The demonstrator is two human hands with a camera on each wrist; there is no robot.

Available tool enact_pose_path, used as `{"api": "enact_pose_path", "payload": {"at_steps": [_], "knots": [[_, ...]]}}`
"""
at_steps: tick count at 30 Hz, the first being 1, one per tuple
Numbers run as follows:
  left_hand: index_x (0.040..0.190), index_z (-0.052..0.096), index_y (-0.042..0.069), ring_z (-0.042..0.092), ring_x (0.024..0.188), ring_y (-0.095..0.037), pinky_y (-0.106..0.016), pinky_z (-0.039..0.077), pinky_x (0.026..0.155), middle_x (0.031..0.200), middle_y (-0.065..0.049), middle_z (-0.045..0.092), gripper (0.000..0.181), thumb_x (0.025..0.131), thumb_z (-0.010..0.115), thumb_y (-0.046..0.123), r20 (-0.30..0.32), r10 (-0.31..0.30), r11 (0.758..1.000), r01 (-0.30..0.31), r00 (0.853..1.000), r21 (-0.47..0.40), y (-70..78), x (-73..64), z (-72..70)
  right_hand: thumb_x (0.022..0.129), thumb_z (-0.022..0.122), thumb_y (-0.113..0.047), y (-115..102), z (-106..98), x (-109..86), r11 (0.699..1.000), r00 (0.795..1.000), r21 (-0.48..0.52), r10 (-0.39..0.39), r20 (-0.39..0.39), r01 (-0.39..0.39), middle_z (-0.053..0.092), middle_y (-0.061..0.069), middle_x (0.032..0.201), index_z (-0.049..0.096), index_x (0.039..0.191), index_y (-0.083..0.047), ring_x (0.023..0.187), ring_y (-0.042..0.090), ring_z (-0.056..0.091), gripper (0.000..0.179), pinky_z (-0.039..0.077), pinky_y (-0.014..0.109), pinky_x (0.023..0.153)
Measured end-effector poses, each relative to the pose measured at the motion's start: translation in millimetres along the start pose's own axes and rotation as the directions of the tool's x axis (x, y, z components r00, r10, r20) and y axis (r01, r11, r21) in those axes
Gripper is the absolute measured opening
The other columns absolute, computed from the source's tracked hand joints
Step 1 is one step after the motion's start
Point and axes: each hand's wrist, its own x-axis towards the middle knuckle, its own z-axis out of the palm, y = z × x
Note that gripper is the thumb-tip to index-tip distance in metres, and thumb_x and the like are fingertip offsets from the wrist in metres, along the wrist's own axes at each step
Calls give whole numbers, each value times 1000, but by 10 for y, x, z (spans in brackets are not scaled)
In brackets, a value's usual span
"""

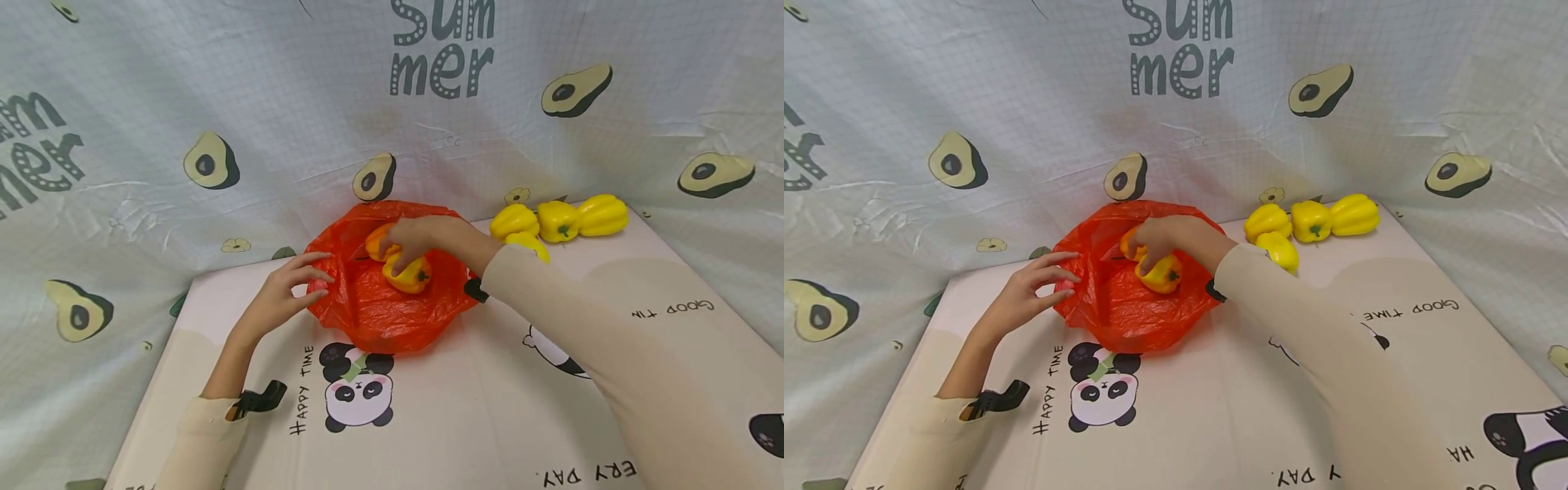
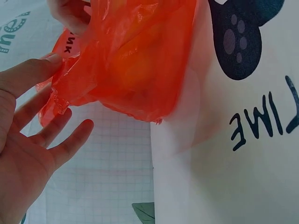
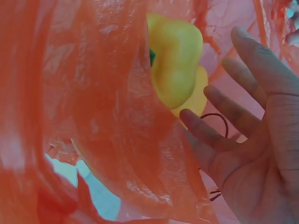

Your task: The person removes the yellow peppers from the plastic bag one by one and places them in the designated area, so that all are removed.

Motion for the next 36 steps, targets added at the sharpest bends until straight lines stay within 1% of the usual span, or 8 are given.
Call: {"api": "enact_pose_path", "payload": {"at_steps": [4, 8, 14, 22, 25, 29, 32, 36], "knots": [[107, 77, 9, 49, 135, -33, -50, 54, 98, 143, -10, 57, 18, 91, 76, 5, -4, 5, 1000, -5, 1000, 6, 9, 4, -6, 93, 74, -39, 51, 14, 44, 1000, 999, -24, 8, 36, -7, 61, 5, 134, 63, 139, -19, 125, 25, 52, 50, 46, 40, 109], [108, 76, 10, 49, 135, -33, -48, 55, 97, 144, -9, 57, 18, 90, 76, 5, -4, 9, 1000, -9, 1000, 12, 15, 12, 3, 93, 75, -36, 147, 49, 90, 999, 998, -22, -37, 56, 39, 62, 4, 131, 66, 134, -19, 121, 24, 53, 45, 45, 39, 109], [109, 76, 10, 49, 136, -31, -46, 56, 97, 145, -7, 56, 19, 90, 76, 5, 2, 8, 1000, -8, 1000, 9, 8, 13, 21, 90, 79, -31, 274, 161, 114, 988, 996, 134, -82, 47, 75, 57, 3, 136, 66, 130, -18, 123, 23, 49, 45, 45, 37, 108], [109, 76, 11, 48, 136, -32, -47, 56, 96, 145, -7, 56, 19, 91, 76, 6, 2, 11, 1000, -11, 1000, 18, 2, 29, 31, 87, 81, -17, 411, 253, 124, 945, 991, 308, -127, 30, 112, 53, 6, 136, 66, 127, -17, 122, 25, 46, 43, 47, 35, 101], [109, 76, 11, 48, 137, -31, -47, 56, 96, 145, -6, 56, 19, 91, 76, 5, 0, 5, 1000, -5, 1000, 16, -7, 29, 36, 87, 78, -13, 420, 255, 114, 934, 993, 346, -111, 32, 93, 50, 8, 136, 63, 134, -19, 120, 26, 46, 50, 49, 35, 97], [109, 76, 11, 48, 136, -32, -49, 55, 97, 145, -7, 56, 19, 91, 76, 5, 3, 5, 1000, -5, 1000, 17, -18, 33, 47, 87, 80, -22, 443, 285, 114, 924, 995, 374, -92, 28, 75, 47, 8, 141, 55, 144, -19, 125, 27, 43, 62, 49, 35, 100], [108, 76, 11, 49, 135, -32, -50, 55, 98, 144, -8, 57, 19, 90, 76, 6, 12, 4, 1000, -4, 1000, 15, -29, 38, 50, 86, 82, -26, 470, 321, 116, 910, 997, 409, -82, 14, 70, 45, 7, 145, 54, 145, -20, 130, 27, 41, 66, 47, 38, 105], [108, 77, 10, 50, 133, -32, -47, 57, 96, 144, -10, 57, 18, 90, 76, 6, 39, -6, 1000, 7, 999, -27, -66, 41, 41, 85, 81, -22, 511, 364, 127, 897, 997, 436, -81, -9, 76, 47, 6, 144, 56, 142, -22, 131, 27, 40, 62, 45, 40, 107]]}}
